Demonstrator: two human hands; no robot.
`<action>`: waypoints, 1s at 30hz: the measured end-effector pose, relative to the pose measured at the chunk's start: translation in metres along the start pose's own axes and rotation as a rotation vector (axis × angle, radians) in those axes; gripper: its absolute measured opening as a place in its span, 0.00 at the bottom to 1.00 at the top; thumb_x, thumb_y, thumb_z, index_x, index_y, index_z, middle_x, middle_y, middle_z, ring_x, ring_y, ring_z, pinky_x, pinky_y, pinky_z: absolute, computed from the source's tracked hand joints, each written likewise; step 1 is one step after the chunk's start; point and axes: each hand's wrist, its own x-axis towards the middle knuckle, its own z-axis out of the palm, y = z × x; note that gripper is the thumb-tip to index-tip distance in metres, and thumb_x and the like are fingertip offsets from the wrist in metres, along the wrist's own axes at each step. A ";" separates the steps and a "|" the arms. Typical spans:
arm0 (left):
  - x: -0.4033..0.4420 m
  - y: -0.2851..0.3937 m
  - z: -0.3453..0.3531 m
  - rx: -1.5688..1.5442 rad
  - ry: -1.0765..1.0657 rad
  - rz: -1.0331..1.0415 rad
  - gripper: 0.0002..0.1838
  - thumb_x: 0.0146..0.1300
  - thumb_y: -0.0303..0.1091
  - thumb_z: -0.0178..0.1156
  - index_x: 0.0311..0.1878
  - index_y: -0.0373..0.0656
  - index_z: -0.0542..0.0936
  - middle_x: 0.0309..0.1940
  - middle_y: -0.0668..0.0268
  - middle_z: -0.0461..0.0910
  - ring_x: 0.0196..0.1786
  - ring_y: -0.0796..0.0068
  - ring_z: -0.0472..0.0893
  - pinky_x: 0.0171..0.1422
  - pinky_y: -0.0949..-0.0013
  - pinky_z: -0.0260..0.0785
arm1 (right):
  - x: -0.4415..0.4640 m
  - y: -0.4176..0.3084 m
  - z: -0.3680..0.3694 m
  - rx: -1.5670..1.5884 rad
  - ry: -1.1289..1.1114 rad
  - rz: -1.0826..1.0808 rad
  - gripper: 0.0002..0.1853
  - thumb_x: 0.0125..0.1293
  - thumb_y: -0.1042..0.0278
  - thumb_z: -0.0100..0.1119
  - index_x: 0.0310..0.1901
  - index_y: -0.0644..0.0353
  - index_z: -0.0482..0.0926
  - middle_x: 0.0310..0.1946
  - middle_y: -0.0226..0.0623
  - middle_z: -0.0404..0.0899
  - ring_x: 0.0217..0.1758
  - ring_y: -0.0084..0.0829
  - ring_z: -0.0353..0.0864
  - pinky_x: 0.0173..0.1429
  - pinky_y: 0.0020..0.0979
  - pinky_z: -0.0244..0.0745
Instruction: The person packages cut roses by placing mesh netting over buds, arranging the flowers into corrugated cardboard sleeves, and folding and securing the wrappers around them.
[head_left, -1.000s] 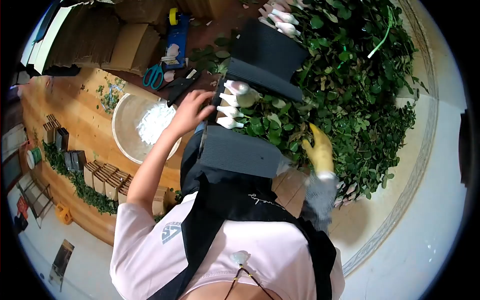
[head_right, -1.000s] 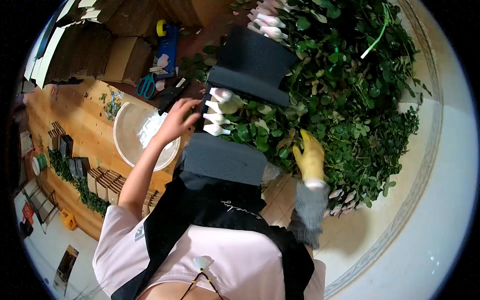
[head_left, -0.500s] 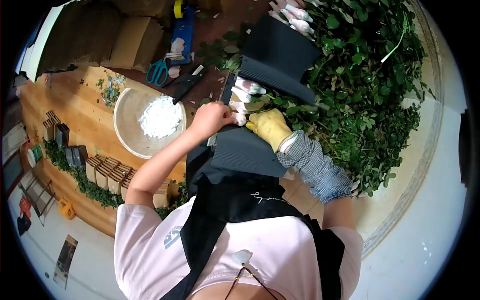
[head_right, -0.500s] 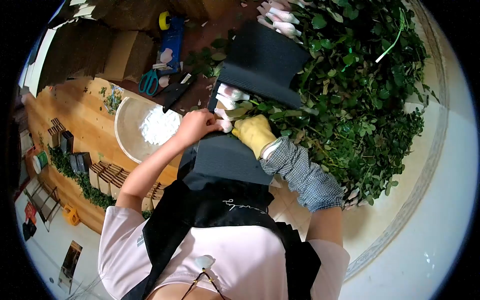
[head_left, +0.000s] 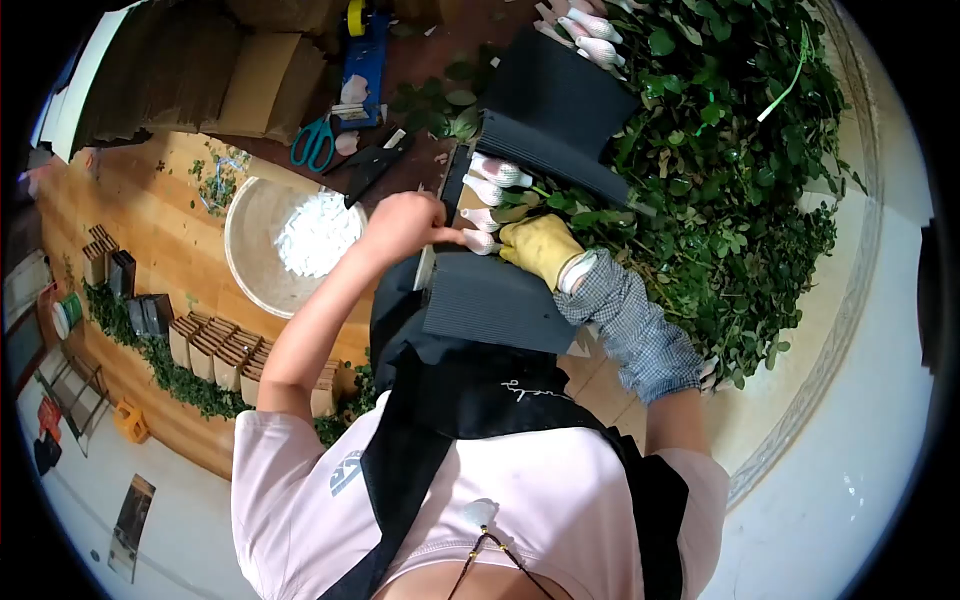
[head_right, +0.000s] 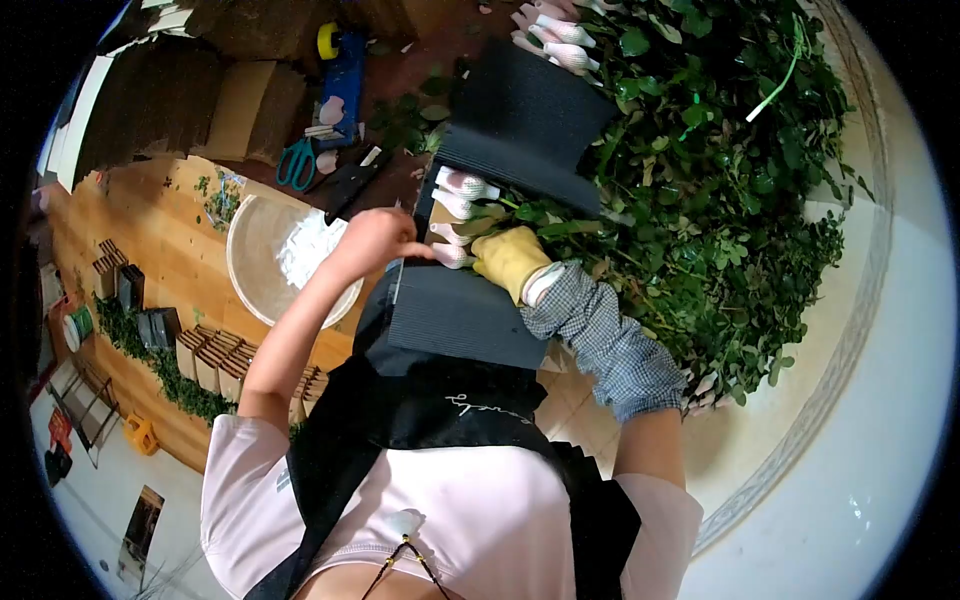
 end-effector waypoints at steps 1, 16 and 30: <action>0.003 0.011 0.004 0.009 -0.022 0.042 0.27 0.52 0.59 0.71 0.25 0.39 0.83 0.27 0.57 0.82 0.35 0.55 0.83 0.39 0.57 0.75 | -0.004 0.001 0.001 -0.003 -0.005 0.007 0.14 0.68 0.52 0.57 0.41 0.53 0.84 0.37 0.39 0.86 0.42 0.42 0.86 0.48 0.41 0.79; -0.042 -0.055 -0.041 -0.692 0.716 -0.057 0.10 0.72 0.29 0.56 0.35 0.32 0.78 0.31 0.69 0.75 0.35 0.80 0.71 0.41 0.75 0.64 | -0.011 0.009 0.002 0.171 0.002 0.005 0.15 0.67 0.56 0.60 0.50 0.52 0.83 0.41 0.40 0.87 0.44 0.44 0.86 0.51 0.42 0.79; 0.004 -0.030 0.035 -0.863 0.440 -0.247 0.09 0.63 0.31 0.59 0.33 0.36 0.85 0.23 0.66 0.82 0.28 0.81 0.78 0.36 0.70 0.71 | 0.021 0.004 0.010 -0.154 0.029 0.273 0.15 0.66 0.52 0.58 0.43 0.54 0.84 0.36 0.37 0.87 0.42 0.40 0.86 0.47 0.42 0.80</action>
